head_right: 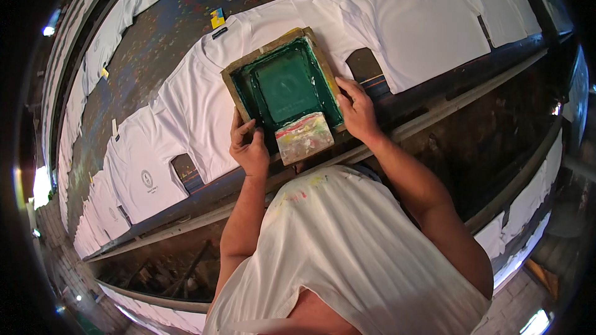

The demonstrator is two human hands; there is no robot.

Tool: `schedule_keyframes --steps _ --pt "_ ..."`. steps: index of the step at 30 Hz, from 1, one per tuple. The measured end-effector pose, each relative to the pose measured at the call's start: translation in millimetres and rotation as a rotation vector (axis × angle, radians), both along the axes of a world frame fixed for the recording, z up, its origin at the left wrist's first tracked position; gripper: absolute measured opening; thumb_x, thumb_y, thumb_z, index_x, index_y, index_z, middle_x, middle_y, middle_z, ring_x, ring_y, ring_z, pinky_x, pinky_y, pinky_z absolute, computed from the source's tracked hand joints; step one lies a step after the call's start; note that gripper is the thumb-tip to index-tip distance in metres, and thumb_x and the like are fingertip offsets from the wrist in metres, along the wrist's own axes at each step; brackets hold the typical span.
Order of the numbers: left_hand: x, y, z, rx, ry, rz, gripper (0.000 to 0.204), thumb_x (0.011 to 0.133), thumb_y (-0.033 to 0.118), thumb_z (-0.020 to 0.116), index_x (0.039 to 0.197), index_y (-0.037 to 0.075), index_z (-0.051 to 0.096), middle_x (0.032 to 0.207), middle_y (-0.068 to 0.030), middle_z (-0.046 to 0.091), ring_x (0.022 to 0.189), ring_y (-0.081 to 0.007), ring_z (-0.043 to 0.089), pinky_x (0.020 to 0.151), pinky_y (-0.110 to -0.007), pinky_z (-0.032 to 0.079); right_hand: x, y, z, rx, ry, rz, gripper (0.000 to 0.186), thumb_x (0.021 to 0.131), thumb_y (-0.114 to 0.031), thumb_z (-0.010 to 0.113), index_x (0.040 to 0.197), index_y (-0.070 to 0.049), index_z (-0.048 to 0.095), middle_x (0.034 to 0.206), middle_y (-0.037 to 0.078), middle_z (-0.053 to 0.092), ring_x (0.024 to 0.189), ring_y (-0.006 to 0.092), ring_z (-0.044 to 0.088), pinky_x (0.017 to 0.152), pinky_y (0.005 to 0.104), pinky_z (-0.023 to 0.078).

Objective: The person performs screen printing on a series of white t-shirts. Using a squeegee, they pull green ink across a screen frame to transfer a design onto each shirt laid out on a workbench.

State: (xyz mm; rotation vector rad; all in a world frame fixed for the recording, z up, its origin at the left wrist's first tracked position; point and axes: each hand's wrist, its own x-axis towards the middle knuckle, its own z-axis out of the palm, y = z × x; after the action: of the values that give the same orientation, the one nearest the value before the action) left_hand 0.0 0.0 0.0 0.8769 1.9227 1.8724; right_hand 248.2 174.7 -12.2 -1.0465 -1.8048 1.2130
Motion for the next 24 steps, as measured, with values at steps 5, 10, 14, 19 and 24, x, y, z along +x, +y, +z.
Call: schedule_keyframes --steps 5,10,14,19,24 --pt "1 1 -1 0.012 0.019 -0.001 0.027 0.089 -0.012 0.069 0.111 0.000 0.080 0.168 -0.0274 0.057 0.150 -0.0333 0.062 0.121 -0.039 0.050 3 1 -2 0.064 -0.044 0.026 0.044 0.107 0.004 0.063 0.151 0.005 0.065 0.146 0.017 0.070 0.132 0.0219 0.069 0.114 0.0340 0.053" --pt "-1 0 -1 0.004 -0.041 -0.045 0.031 0.092 -0.012 0.070 0.119 0.001 0.078 0.172 -0.0267 0.052 0.152 -0.0334 0.059 0.123 -0.041 0.049 -5 3 16 -0.100 0.004 0.024 0.045 0.105 0.003 0.068 0.150 0.004 0.066 0.147 0.017 0.069 0.132 0.0259 0.070 0.114 0.0371 0.054" --pt "-2 1 5 0.004 -0.082 -0.030 0.044 0.095 -0.007 0.074 0.138 0.002 0.073 0.173 -0.0258 0.051 0.151 -0.0339 0.060 0.120 -0.043 0.052 2 -17 66 0.494 -0.298 0.129 0.049 0.099 -0.006 0.079 0.147 -0.001 0.069 0.149 0.017 0.069 0.134 0.0353 0.068 0.114 0.0443 0.055" --pt "-75 23 55 -0.306 0.722 -0.224 0.080 0.082 -0.002 0.085 0.158 0.014 0.063 0.168 -0.0247 0.053 0.152 -0.0470 0.051 0.127 -0.055 0.041 -3 -51 103 0.635 -0.370 0.678 0.047 0.089 -0.010 0.084 0.136 -0.008 0.076 0.140 0.014 0.072 0.133 0.0358 0.067 0.114 0.0470 0.053" --pt "-112 75 111 -0.737 0.962 -0.537 0.093 0.078 0.008 0.092 0.164 0.024 0.060 0.165 -0.0179 0.056 0.149 -0.0420 0.055 0.122 -0.055 0.049 -24 -41 106 0.728 -0.406 0.675 0.044 0.088 -0.003 0.073 0.132 -0.007 0.077 0.123 0.011 0.075 0.122 0.0335 0.069 0.109 0.0460 0.055"
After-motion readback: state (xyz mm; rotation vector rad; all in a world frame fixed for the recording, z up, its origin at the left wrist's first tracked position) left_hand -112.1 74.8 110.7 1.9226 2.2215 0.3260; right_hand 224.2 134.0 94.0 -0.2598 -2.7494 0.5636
